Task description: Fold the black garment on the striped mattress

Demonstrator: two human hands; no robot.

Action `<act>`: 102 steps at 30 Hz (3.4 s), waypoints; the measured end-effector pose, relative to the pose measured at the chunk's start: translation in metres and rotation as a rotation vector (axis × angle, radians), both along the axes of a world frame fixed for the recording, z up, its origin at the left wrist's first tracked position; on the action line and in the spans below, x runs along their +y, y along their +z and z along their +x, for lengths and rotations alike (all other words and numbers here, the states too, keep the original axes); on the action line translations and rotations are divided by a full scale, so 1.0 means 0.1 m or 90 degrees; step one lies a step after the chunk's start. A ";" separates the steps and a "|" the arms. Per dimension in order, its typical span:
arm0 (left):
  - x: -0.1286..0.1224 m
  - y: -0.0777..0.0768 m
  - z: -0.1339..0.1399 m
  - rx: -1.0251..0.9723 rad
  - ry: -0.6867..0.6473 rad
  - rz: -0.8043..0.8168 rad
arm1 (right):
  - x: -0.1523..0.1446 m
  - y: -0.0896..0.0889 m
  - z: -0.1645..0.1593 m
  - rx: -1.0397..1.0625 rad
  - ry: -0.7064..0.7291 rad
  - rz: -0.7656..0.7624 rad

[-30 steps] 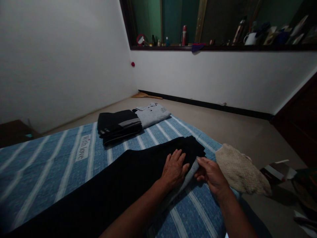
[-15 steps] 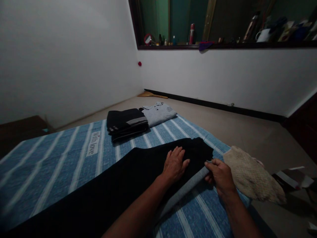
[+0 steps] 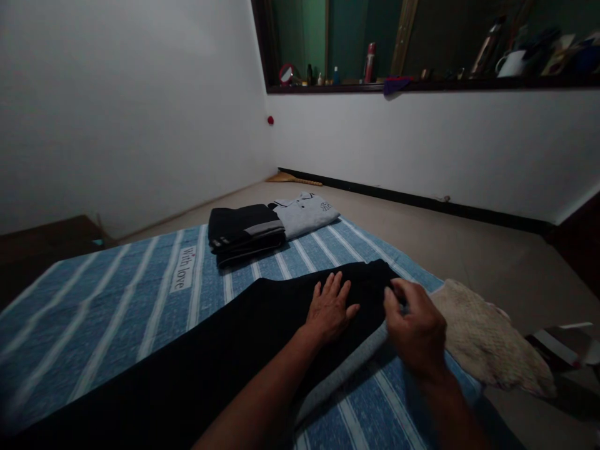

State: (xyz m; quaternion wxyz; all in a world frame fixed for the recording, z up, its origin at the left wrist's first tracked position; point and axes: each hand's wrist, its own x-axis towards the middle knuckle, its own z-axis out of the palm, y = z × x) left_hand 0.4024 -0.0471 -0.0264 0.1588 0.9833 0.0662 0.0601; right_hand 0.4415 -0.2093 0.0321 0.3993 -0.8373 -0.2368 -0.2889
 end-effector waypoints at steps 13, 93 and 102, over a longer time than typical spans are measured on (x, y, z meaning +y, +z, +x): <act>-0.02 0.08 -0.10 -0.057 -0.016 0.043 | 0.28 -0.84 0.44 -0.106 0.114 -0.389; 0.06 0.14 -0.14 -0.102 0.043 -0.098 | 0.29 -0.48 0.09 0.820 0.269 0.456; 0.06 0.18 -0.15 -0.088 0.042 -0.104 | 0.38 -0.68 0.18 0.549 0.409 0.269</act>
